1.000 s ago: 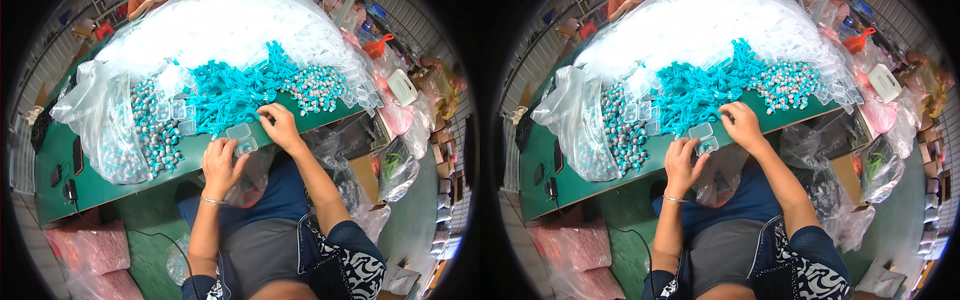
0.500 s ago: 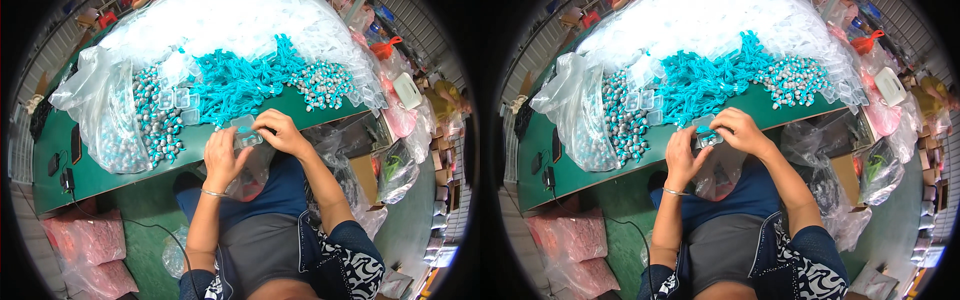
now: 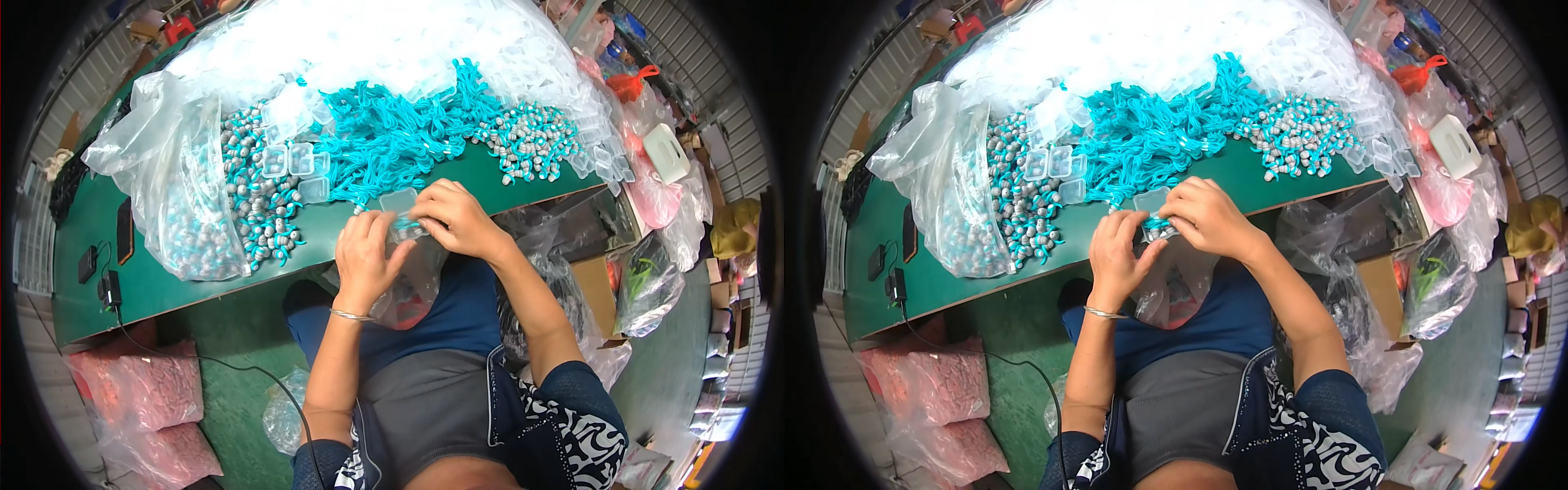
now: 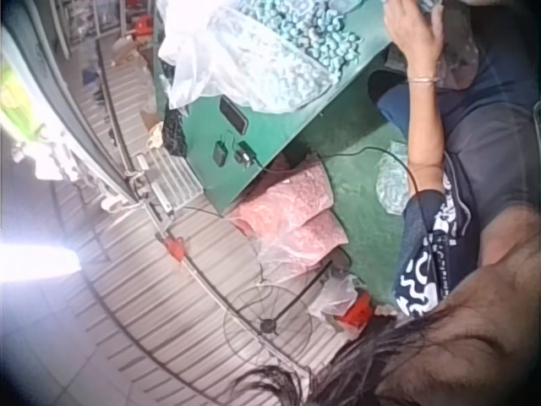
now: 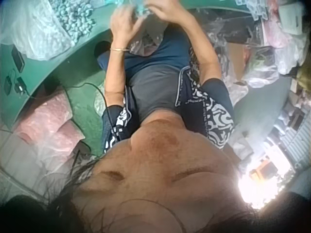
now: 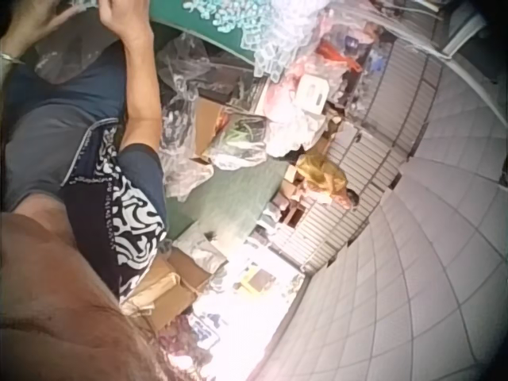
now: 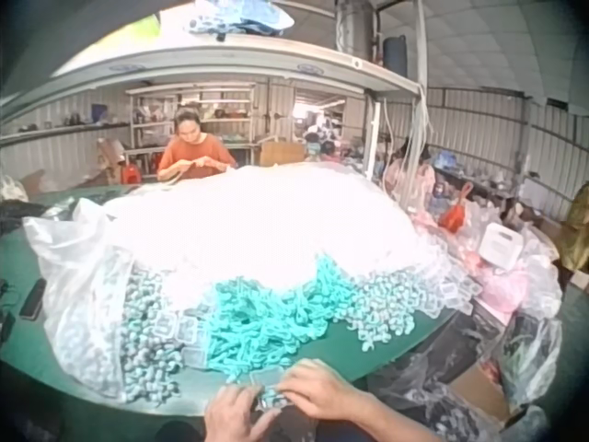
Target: Sorting small blue plastic components into clear plastic boxes.
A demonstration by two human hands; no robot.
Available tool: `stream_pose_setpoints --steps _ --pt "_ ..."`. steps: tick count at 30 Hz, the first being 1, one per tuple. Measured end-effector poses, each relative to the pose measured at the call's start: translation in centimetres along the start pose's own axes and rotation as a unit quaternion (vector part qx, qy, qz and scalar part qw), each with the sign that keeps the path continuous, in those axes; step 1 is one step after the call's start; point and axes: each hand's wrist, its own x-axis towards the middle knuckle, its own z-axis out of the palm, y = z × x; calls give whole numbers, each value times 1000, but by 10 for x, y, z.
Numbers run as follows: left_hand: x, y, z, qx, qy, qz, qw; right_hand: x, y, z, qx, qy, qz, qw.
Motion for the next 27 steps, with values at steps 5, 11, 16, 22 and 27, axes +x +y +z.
stream_pose_setpoints --steps 5,11,16,22,27 --pt "0 2 -2 5 -5 -4 1000 -10 7 7 -14 41 21 999" --pt "-5 -1 2 14 14 7 1000 -18 -2 8 -84 57 -29 994" --pt "-8 -2 6 27 26 23 999 -35 -4 18 -112 80 -17 990" --pt "-11 0 7 48 28 34 998 -42 -16 22 -132 66 30 989" --pt "-17 10 10 87 44 14 995 -45 -31 36 -177 82 57 979"
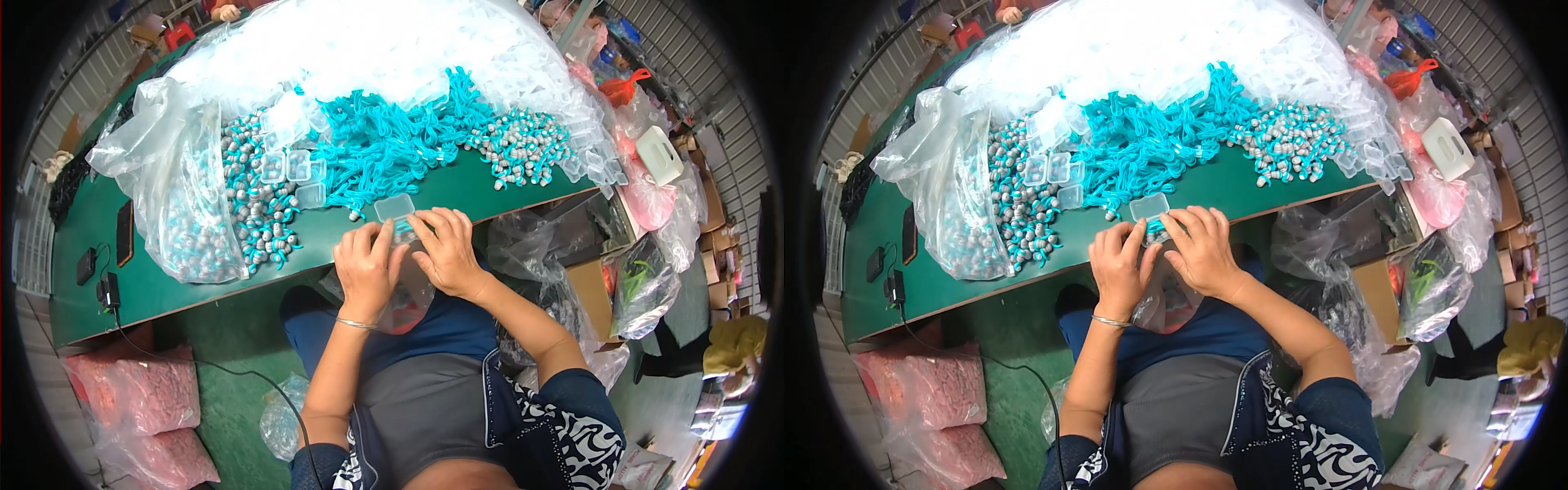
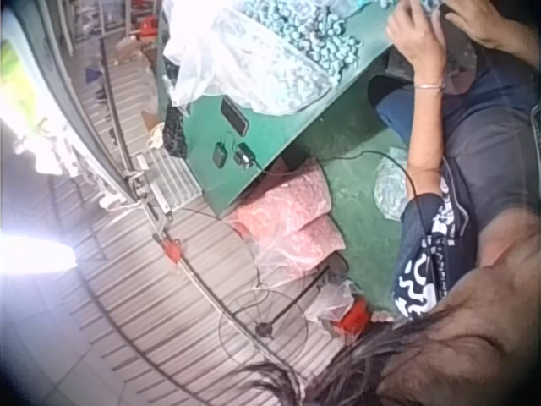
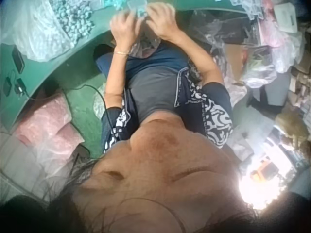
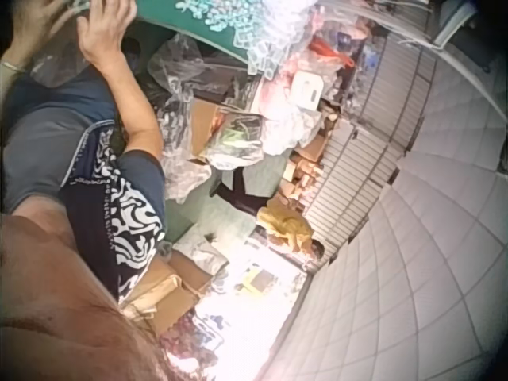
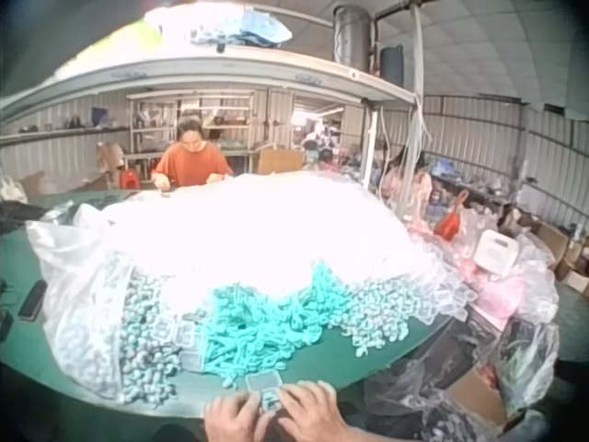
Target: Sorting small blue plastic components into clear plastic boxes.
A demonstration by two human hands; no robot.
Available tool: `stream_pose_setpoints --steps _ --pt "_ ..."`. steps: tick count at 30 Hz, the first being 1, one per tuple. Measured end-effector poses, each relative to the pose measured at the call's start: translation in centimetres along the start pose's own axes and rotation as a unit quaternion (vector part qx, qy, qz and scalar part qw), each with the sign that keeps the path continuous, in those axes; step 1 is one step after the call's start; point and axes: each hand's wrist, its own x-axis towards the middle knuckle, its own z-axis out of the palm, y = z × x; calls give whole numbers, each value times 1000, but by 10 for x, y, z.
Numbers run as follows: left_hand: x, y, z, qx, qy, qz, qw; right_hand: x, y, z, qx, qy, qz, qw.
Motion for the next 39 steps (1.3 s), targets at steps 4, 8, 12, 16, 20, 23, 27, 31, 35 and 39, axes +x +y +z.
stream_pose_setpoints --steps 4,8,12,16,20,23,27,31,35,39 --pt "-3 1 3 15 12 -3 1000 4 3 -1 33 9 17 999" --pt "-4 0 3 17 11 0 1000 16 13 -6 80 29 44 995" --pt "-4 2 4 18 12 -3 1000 33 25 0 36 31 64 997" --pt "-6 0 6 19 15 -4 1000 47 27 7 10 6 88 996" --pt "-6 -1 6 12 16 -6 1000 54 24 12 38 -14 123 992" --pt "-8 -2 8 9 15 -10 1000 58 22 17 38 -22 133 990" --pt "-9 2 8 16 12 -21 1000 61 32 20 78 -62 161 982" --pt "-10 3 10 26 15 -28 999 62 39 21 158 -46 148 975" --pt "-11 4 10 28 9 -40 999 58 36 18 239 6 128 962" --pt "-11 6 10 29 7 -45 999 54 32 16 282 46 128 950"
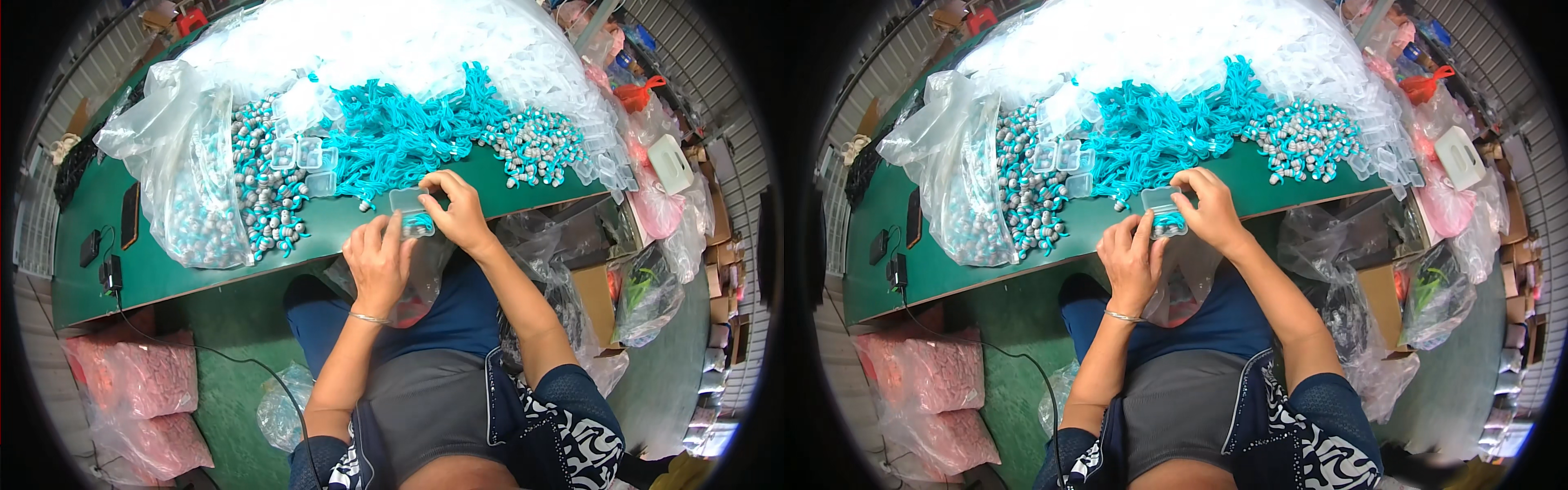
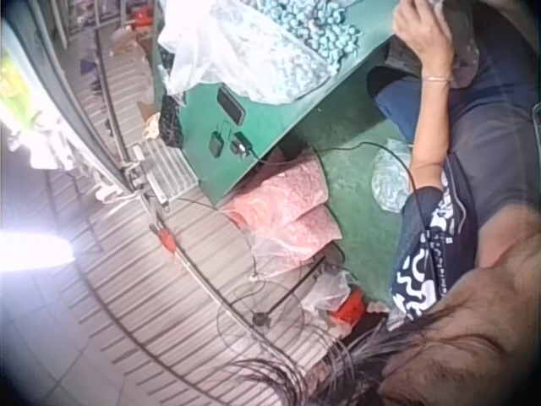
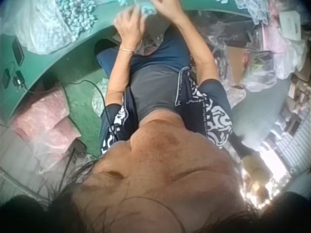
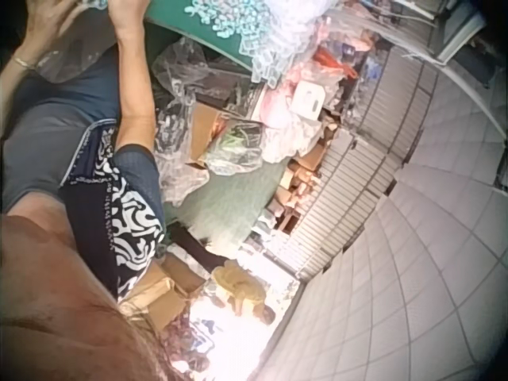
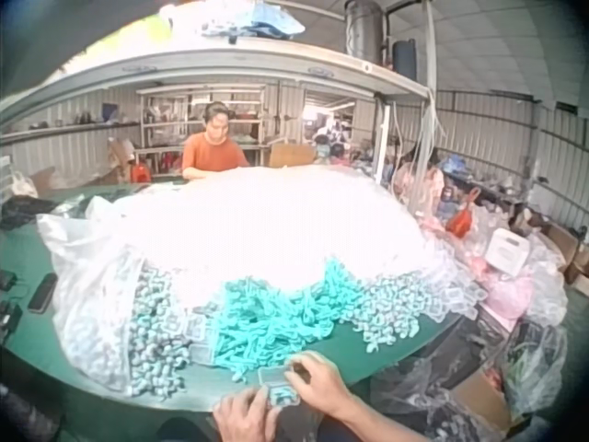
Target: Sorting small blue plastic components into clear plastic boxes.
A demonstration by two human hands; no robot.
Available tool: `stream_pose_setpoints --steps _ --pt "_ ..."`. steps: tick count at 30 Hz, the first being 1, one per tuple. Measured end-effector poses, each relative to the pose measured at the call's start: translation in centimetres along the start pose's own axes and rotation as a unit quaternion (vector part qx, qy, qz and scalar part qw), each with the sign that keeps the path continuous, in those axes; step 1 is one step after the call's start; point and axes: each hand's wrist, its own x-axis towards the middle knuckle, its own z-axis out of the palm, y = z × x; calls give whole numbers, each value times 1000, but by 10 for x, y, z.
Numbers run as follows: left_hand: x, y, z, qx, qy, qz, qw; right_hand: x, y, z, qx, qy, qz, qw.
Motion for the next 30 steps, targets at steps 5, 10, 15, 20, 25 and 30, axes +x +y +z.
stream_pose_setpoints --steps 5,10,15,20,25,30 --pt "0 0 2 -24 22 -12 999 -10 1 -5 -6 17 -98 995" --pt "7 0 -6 -66 3 -37 997 -18 -8 -14 -4 -20 -141 990" --pt "20 -6 -16 -16 -46 48 998 -28 -15 -19 -45 -68 -178 981" --pt "30 -9 -14 -36 -44 63 996 -29 -6 -11 -83 -35 -180 980" --pt "21 -15 -8 -108 -25 71 991 -33 -7 -6 -38 -47 -152 987" --pt "18 -18 -17 -176 -42 69 981 -41 -19 -6 0 -65 -119 991"
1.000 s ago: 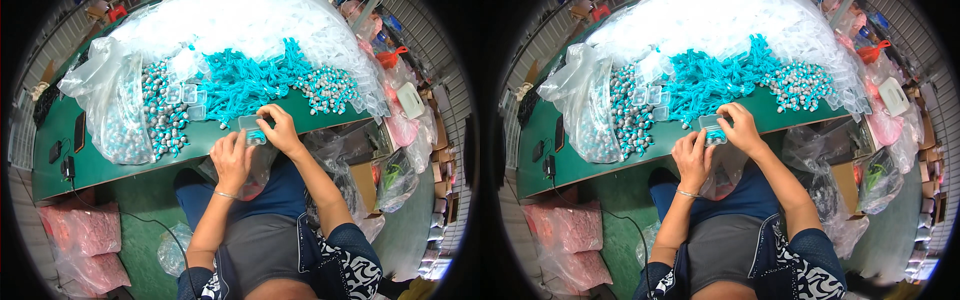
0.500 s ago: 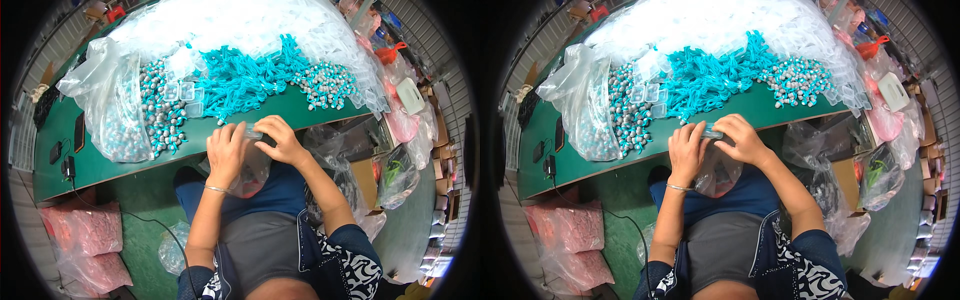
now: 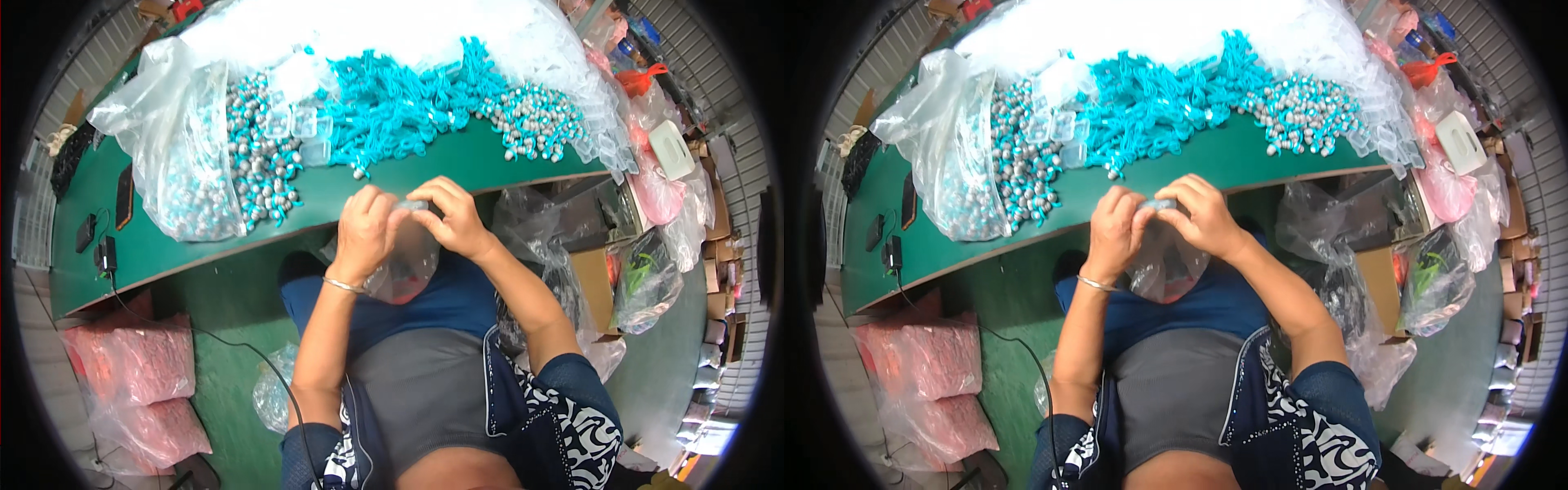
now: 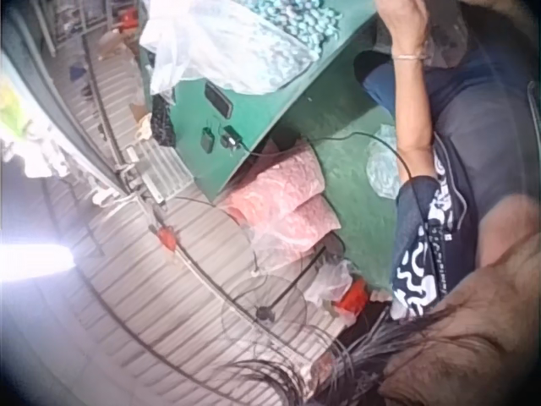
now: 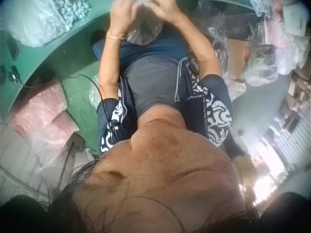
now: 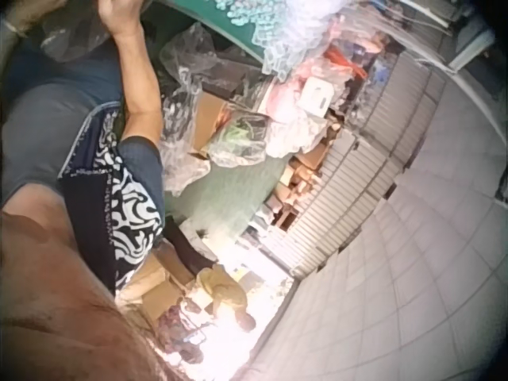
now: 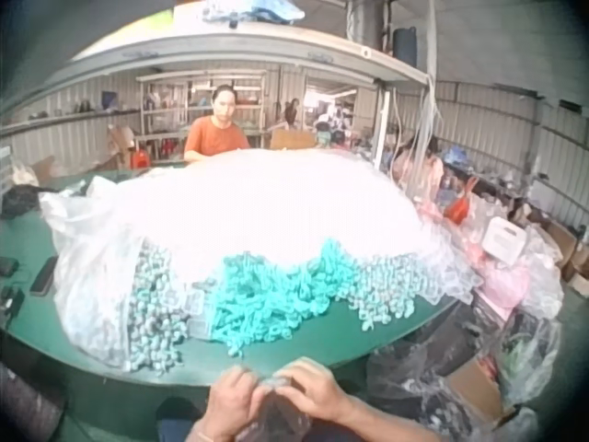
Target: Sorting small blue plastic components into clear plastic boxes.
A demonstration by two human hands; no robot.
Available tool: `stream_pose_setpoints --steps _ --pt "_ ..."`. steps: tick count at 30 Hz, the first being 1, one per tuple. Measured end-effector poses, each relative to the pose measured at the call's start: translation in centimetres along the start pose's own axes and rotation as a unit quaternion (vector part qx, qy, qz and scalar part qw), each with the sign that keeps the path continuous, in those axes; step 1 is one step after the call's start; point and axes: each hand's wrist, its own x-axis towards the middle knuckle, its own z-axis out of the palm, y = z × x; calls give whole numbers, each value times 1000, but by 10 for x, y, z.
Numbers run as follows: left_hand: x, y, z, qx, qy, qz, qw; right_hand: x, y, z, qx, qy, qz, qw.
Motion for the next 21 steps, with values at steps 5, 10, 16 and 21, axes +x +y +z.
stream_pose_setpoints --steps 5,10,16,21 --pt "-3 7 -19 4 -50 2 999 -21 -10 0 9 -17 21 1000" --pt "3 3 -24 10 14 -82 996 -98 32 30 -60 -156 81 983" --pt "1 -12 -27 146 64 -69 985 -149 72 71 -93 -266 155 947" --pt "1 -20 -26 212 57 -86 972 -72 23 43 74 -224 151 960"
